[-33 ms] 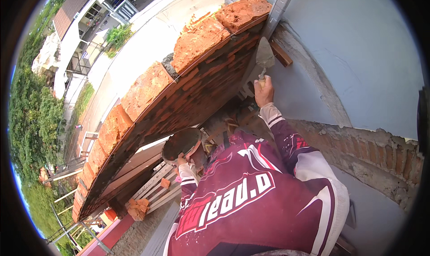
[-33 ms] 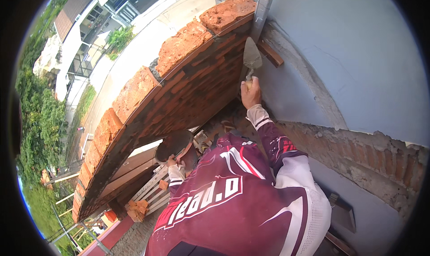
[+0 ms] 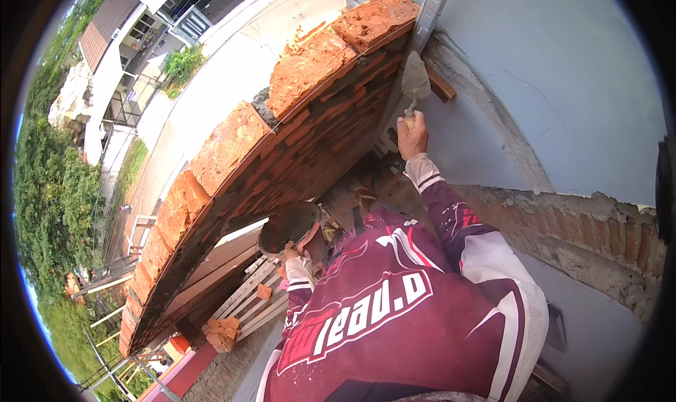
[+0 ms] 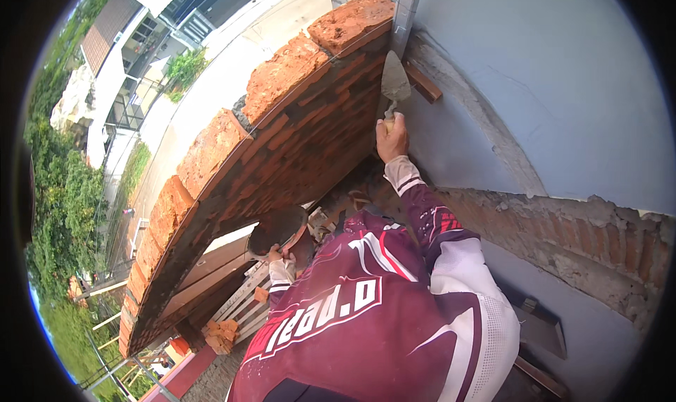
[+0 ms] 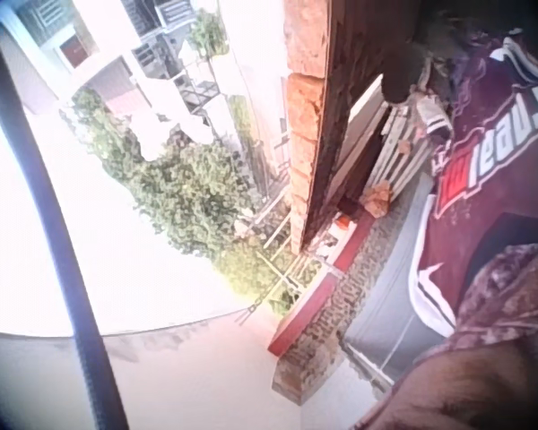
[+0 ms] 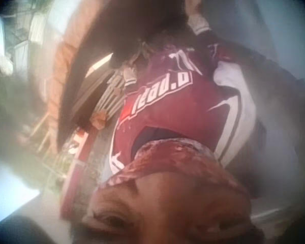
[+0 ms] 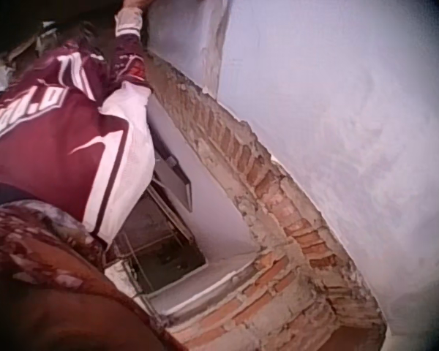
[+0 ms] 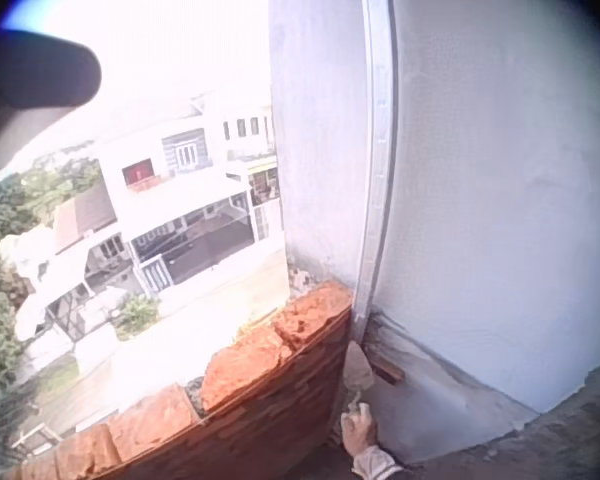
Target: The person scoops mortar from a bucket with a trowel and applies it to a brick wall. They then place bricks onto the mortar and adjust them by hand to align the course.
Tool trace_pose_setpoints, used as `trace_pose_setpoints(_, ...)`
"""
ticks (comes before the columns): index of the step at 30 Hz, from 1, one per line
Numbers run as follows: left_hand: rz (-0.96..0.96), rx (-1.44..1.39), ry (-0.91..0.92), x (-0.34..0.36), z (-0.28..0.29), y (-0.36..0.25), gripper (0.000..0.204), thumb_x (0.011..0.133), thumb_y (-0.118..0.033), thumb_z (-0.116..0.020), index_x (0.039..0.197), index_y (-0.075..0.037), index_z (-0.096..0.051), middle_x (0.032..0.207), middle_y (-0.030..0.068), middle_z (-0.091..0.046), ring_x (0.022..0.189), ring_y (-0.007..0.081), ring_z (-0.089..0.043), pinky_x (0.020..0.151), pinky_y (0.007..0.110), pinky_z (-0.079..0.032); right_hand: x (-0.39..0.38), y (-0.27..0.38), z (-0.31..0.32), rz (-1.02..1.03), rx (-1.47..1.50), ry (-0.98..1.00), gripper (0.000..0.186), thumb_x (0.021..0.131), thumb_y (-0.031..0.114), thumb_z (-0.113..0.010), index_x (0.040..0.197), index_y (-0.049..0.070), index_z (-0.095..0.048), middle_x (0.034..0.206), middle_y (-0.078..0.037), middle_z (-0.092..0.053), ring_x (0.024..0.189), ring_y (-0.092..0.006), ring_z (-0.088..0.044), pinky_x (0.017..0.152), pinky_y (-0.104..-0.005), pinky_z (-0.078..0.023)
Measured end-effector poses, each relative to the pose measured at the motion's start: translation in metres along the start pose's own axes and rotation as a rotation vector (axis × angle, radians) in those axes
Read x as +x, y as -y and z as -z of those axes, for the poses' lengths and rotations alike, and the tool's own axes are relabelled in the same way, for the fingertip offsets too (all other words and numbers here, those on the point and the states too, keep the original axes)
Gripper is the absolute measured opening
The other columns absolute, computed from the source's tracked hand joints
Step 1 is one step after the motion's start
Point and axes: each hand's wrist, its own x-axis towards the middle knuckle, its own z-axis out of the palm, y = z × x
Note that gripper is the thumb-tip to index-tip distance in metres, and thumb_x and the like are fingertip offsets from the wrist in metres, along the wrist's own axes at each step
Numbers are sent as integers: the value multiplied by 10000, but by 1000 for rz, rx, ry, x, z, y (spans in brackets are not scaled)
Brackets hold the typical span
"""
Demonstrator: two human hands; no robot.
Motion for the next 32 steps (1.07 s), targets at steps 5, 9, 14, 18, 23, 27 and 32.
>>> trace_pose_setpoints(5,141,137,237,28,-28,12,95,923,-181,-651,973,-118,-600,638,57,-589,396,146,-495,346,283,-402,52,11,-67,3,-5,-252,456,927,247,-687,1260,-27,-535,1110,-266,-662,1051,-448,-646,902,-486,-501)
trace_pose_setpoints(9,63,285,282,12,-66,16,119,919,-218,-650,963,-119,-601,623,54,-592,418,163,-541,382,286,-458,60,29,-91,-40,54,-292,456,940,263,-679,1274,2,-511,1123,-265,-645,1043,-463,-635,897,-498,-492)
trace_pose_setpoints(14,90,472,414,-28,-130,11,173,879,-246,-719,962,-138,-613,652,35,-595,469,150,-576,445,288,-509,56,45,-104,-58,191,-267,367,919,203,-664,1196,4,-531,1003,-253,-660,917,-437,-659,806,-489,-509)
trace_pose_setpoints(18,-15,548,273,-66,-176,19,235,842,-205,-773,966,-90,-610,712,50,-612,514,152,-596,522,327,-552,33,53,-111,-96,237,-200,329,904,195,-666,1131,-3,-532,939,-251,-661,861,-431,-668,754,-483,-515)
trace_pose_setpoints(23,-63,519,314,-80,-188,22,215,801,-190,-771,846,-18,-649,611,87,-648,437,174,-603,425,296,-494,-5,65,-130,-257,417,-103,269,904,173,-664,1055,0,-523,925,-231,-652,867,-408,-666,760,-464,-512)
trace_pose_setpoints(27,-77,531,391,-69,-205,27,214,814,-227,-758,866,-35,-680,637,90,-676,444,175,-597,425,302,-477,-41,76,-146,-243,545,-30,261,910,149,-653,1079,2,-520,934,-185,-654,840,-341,-662,741,-421,-519)
trace_pose_setpoints(32,-90,728,527,-34,-216,24,258,817,-218,-742,965,-7,-735,783,113,-749,487,199,-643,492,376,-552,-70,81,-151,-126,463,-16,229,934,128,-641,1105,44,-513,807,-65,-594,571,-124,-578,490,-286,-486)
